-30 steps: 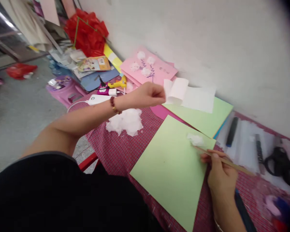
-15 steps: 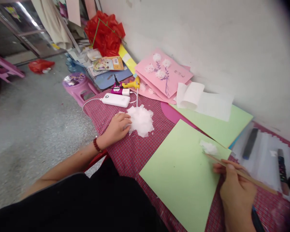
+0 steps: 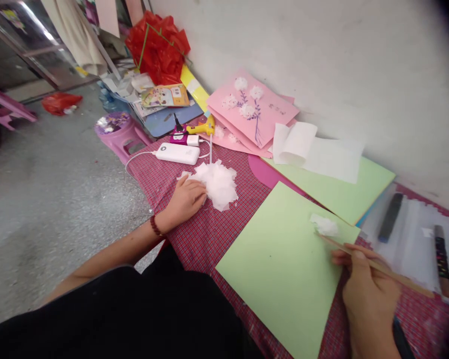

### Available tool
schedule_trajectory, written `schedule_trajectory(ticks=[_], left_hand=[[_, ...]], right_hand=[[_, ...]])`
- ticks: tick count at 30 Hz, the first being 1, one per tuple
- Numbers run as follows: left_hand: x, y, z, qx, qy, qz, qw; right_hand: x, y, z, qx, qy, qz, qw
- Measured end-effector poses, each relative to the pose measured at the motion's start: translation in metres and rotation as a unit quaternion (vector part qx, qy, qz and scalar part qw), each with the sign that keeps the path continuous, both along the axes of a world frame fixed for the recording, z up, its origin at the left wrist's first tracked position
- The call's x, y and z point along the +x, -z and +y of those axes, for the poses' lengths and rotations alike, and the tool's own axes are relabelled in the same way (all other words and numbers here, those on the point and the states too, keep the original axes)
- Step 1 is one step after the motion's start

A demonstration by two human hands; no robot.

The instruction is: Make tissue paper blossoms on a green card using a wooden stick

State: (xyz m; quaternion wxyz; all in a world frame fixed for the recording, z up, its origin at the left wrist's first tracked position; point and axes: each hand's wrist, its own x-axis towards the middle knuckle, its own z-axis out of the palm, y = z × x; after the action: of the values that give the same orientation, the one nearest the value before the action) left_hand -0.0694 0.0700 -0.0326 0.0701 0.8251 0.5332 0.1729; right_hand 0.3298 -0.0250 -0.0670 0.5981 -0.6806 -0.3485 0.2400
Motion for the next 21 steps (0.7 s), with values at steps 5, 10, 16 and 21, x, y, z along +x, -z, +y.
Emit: schedule_trajectory(ticks=[5,10,16,21], left_hand=[[-0.001,-0.003,-0.001,0.01,-0.022,-0.028,0.999],[0.003,-0.02,-0.003,0.046,-0.064,-0.113,0.99],[0.061,-0.076,0.002,-0.048,-0.011,-0.33,0.943],[0.168,-0.069,0.032,-0.169,0.127,-0.433,0.876]], right_hand=[[0.001,0.0,0.0,0.006,-0.01,0.0,1.0],[0.002,0.0,0.002,0.001,-0.008,-0.004,1.0],[-0.001,0.001,-0.001,0.038,-0.01,0.049,0.998],[0.0,0.003,0.001,0.069,-0.004,0.051,0.996]])
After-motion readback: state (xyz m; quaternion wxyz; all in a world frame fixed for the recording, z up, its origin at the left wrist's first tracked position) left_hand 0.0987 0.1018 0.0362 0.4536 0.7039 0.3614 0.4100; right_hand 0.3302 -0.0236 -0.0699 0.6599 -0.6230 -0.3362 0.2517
